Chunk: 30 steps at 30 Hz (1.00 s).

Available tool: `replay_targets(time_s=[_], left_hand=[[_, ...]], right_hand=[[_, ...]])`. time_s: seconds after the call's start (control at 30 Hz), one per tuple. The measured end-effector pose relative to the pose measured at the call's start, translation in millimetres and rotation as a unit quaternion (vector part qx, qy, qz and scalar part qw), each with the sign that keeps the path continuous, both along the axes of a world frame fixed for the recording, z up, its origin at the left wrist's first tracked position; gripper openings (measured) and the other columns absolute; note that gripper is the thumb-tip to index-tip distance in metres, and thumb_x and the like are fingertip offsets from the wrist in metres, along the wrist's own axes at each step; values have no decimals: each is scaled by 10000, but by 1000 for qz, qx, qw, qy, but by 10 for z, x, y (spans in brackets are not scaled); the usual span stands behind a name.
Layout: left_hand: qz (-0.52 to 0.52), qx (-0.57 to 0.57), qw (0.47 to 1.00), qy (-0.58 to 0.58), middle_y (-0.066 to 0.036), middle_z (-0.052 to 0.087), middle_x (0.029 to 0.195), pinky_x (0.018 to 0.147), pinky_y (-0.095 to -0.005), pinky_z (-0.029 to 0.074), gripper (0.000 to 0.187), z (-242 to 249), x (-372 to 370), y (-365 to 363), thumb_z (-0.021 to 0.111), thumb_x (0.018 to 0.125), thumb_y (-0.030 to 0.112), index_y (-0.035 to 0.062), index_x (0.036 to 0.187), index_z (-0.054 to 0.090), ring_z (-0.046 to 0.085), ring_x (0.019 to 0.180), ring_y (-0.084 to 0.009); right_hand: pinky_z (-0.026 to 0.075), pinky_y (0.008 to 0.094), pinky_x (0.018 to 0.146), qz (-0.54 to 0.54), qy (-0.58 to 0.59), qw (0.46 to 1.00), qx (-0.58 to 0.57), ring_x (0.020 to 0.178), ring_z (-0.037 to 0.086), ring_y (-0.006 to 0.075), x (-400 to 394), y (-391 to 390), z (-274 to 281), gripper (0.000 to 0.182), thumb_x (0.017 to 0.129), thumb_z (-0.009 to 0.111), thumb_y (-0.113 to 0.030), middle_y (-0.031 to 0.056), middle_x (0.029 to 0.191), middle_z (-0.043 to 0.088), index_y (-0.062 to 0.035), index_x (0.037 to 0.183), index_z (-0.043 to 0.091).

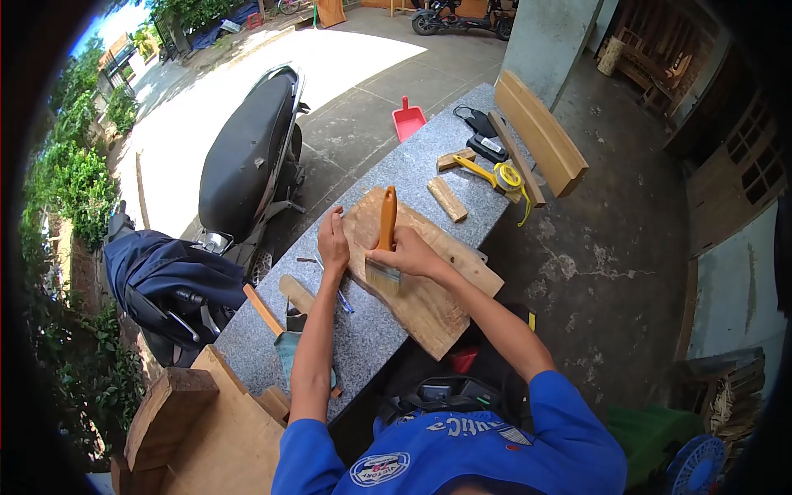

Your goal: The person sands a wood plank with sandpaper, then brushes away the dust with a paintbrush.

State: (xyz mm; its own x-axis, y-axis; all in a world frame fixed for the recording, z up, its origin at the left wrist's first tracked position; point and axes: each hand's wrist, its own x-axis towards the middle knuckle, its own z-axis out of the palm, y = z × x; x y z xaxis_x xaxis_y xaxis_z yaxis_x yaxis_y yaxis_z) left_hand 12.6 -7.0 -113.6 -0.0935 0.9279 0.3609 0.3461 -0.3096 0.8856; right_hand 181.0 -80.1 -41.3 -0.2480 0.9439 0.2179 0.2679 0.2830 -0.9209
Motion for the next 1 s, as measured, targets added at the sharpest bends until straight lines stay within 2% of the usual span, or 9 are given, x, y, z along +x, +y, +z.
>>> replay_targets(time_s=[0.1, 0.2, 0.33, 0.47, 0.57, 0.63, 0.7, 0.77, 1.0], left_hand=[[38, 37, 999, -1, -165, 594, 1045, 864, -351, 403, 354, 38, 31, 50, 359, 929, 245, -7, 1067, 565, 548, 990, -290], [46, 48, 998, -7, -160, 588, 1030, 867, -339, 400, 345, 4, 27, 54, 349, 929, 223, -13, 1084, 547, 549, 984, -276], [36, 43, 996, -65, -118, 563, 1009, 836, -311, 409, 343, 9, 7, 30, 329, 947, 223, -2, 1148, 492, 526, 940, -199], [88, 28, 973, -212, -122, 579, 982, 743, -316, 454, 331, -109, -26, 95, 330, 940, 212, 0, 1127, 503, 545, 912, -209], [94, 11, 984, -151, -128, 585, 965, 719, -305, 459, 343, -47, -40, 59, 326, 946, 229, -4, 1126, 503, 535, 936, -192], [76, 38, 996, 21, -146, 590, 944, 786, -338, 427, 310, -68, -83, 64, 384, 922, 227, -2, 1060, 539, 536, 910, -245], [52, 63, 978, 190, -164, 595, 924, 853, -371, 394, 280, -103, -78, 98, 442, 898, 226, -1, 995, 575, 536, 883, -297], [30, 61, 972, 227, -166, 581, 950, 896, -399, 353, 261, 45, 15, 33, 499, 862, 228, 4, 959, 592, 506, 913, -339], [60, 94, 950, 290, -175, 552, 1001, 877, -411, 375, 322, -15, 56, 10, 560, 821, 271, 11, 1010, 585, 474, 998, -330]], right_hand=[[465, 408, 581, -257, -52, 964, 38, 665, 609, 337, 146, 501, -143, 177, 752, 624, -208, 164, 702, 603, -58, 835, 580], [463, 430, 574, -322, -77, 933, 141, 665, 596, 363, 77, 613, -96, 187, 765, 621, -219, 170, 694, 595, -65, 844, 550], [474, 389, 613, -150, -49, 987, 42, 671, 610, 324, -327, 470, -62, 158, 732, 609, -202, 164, 706, 606, -67, 813, 590], [484, 355, 653, -184, 103, 976, -44, 680, 627, 283, -502, 852, -463, 200, 713, 610, -195, 160, 718, 630, -18, 805, 622], [488, 328, 628, -326, 42, 944, 25, 661, 635, 231, -236, 1109, -387, 192, 718, 605, -168, 146, 699, 638, 4, 800, 631], [482, 315, 610, -335, 33, 939, 68, 652, 635, 217, 154, 1070, -117, 161, 716, 580, -137, 134, 660, 622, -6, 797, 628], [468, 333, 594, -302, 42, 947, 98, 629, 611, 244, 536, 661, 227, 102, 679, 564, -67, 146, 663, 605, 22, 727, 570], [461, 279, 680, -154, 168, 968, 108, 741, 594, 149, 897, 18, 321, 58, 699, 507, -12, 58, 739, 599, 1, 710, 563], [464, 258, 727, -306, 216, 907, -190, 740, 594, 123, 1325, -1926, -136, 190, 789, 461, -55, 63, 756, 597, 28, 901, 590]])
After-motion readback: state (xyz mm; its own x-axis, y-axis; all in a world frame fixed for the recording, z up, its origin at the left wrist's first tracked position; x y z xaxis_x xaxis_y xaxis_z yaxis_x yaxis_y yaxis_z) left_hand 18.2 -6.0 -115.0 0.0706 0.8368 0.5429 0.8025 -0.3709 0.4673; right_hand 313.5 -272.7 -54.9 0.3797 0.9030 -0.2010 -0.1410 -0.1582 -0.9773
